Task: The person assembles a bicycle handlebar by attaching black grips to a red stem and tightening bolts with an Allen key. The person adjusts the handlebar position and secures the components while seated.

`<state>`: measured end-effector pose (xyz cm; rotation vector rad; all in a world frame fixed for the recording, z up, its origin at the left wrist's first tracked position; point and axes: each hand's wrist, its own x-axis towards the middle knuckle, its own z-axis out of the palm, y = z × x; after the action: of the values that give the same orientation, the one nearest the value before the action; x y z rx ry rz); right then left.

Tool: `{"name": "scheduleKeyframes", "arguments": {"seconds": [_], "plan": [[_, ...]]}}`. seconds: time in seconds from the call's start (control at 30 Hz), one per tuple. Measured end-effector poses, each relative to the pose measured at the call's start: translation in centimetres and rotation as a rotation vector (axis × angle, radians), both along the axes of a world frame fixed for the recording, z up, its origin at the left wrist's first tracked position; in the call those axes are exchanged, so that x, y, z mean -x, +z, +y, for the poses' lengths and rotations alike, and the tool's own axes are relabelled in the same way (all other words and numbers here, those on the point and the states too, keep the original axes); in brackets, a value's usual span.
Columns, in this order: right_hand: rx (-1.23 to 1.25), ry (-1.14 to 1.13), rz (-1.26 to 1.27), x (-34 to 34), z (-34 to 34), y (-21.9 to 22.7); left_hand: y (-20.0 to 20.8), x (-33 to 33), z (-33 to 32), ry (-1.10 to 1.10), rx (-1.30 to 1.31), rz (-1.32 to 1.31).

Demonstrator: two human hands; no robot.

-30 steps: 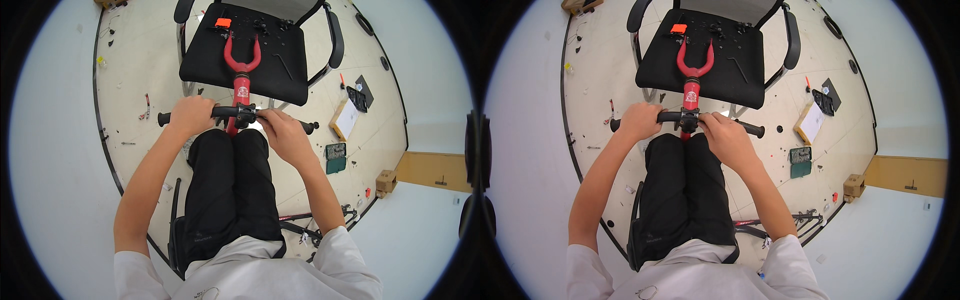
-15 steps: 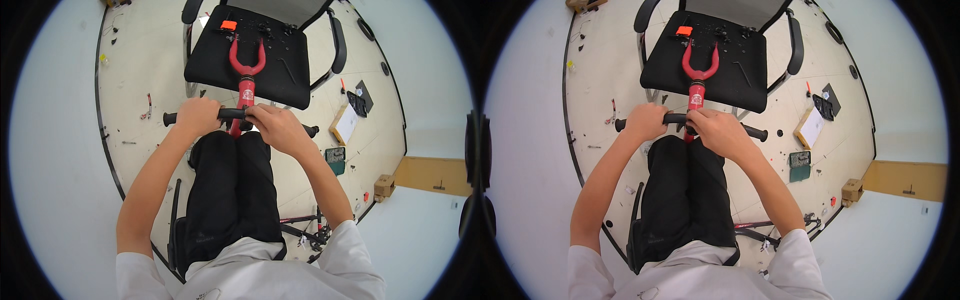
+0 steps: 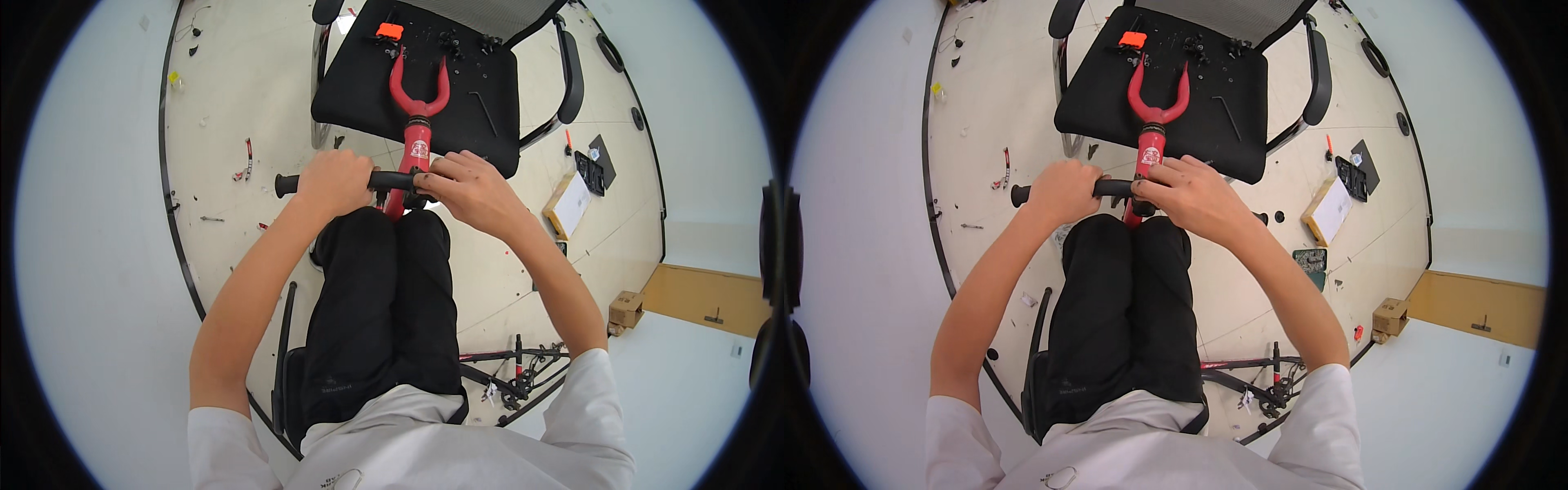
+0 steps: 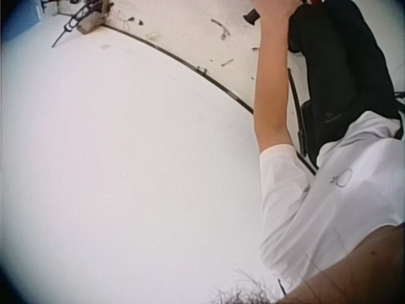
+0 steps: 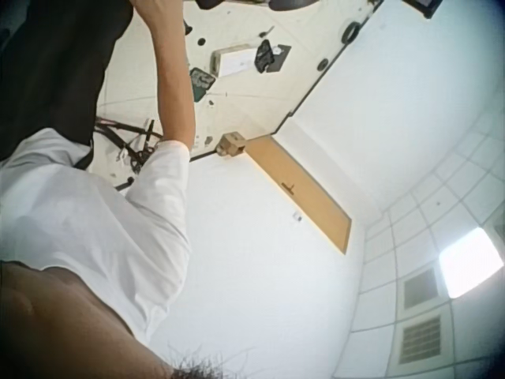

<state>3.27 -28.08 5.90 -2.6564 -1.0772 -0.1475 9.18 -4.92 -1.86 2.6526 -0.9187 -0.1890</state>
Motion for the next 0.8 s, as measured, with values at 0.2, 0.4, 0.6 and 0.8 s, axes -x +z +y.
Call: {"name": "scheduleKeyframes", "arguments": {"seconds": [0.2,0.4,0.6,0.8], "plan": [[-0.053,0.081,-0.029,-0.9,-0.6,-0.3,0.4,0.0,-0.1,-0.008,-0.017,0.008],[-0.145,0.014,-0.026,-0.5,-0.1,-0.1,0.7,0.0,0.0,0.008,-0.042,0.051],[-0.114,0.007,-0.038,-0.3,-0.3,0.2,0.6,-0.1,-0.1,-0.02,-0.014,0.054],[-0.107,-0.009,0.006,-0.9,-0.7,0.3,0.6,0.0,-0.1,-0.005,-0.032,0.045]]}}
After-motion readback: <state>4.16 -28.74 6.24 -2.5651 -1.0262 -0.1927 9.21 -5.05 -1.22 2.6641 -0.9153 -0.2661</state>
